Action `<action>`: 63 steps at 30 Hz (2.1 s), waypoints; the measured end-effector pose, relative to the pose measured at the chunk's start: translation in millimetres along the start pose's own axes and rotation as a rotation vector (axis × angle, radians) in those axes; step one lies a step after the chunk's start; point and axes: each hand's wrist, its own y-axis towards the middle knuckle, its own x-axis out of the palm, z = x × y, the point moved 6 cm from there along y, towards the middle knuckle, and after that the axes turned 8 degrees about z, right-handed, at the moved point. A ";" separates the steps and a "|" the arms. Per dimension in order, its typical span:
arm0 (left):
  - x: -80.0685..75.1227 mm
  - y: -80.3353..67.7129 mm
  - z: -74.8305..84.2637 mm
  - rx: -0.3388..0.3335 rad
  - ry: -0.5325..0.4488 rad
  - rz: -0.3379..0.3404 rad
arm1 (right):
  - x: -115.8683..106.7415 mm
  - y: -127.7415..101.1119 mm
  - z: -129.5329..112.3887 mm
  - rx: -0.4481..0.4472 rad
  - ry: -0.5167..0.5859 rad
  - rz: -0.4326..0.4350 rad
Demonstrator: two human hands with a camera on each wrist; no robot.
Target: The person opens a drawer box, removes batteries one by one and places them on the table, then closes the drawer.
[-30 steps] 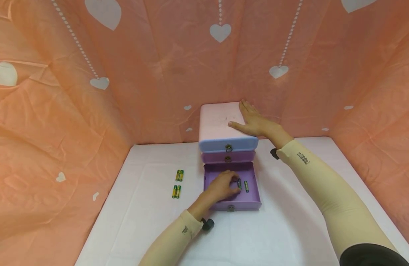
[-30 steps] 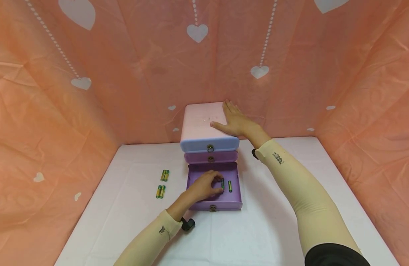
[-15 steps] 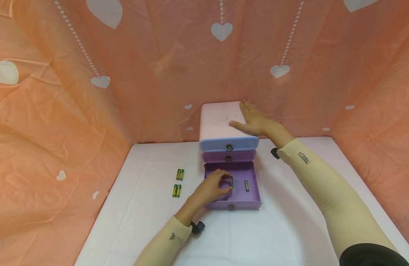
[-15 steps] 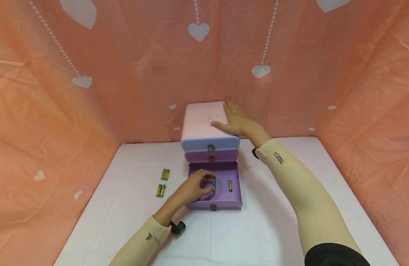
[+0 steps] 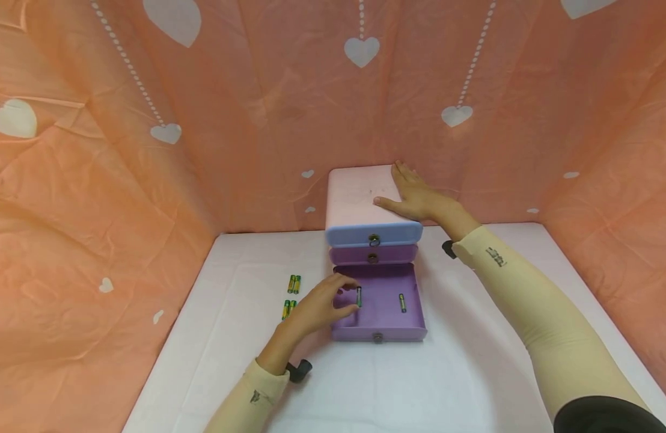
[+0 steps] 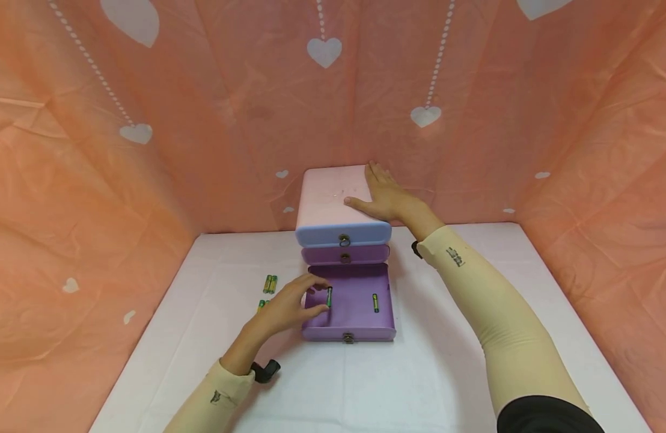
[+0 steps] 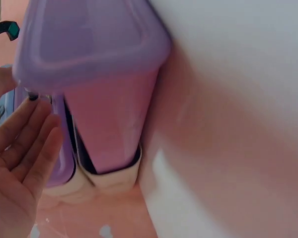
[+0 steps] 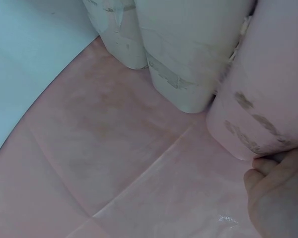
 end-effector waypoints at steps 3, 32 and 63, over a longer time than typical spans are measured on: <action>-6.9 -5.5 -1.7 0.008 0.018 -0.002 | -0.3 0.3 -0.3 0.003 -0.011 -0.003; -54.1 -69.1 -50.5 -0.093 -0.027 -0.002 | -0.3 3.3 1.1 0.020 -0.006 -0.019; -62.1 -113.7 -76.8 -0.119 0.209 -0.081 | 3.1 1.1 2.5 0.013 0.016 -0.010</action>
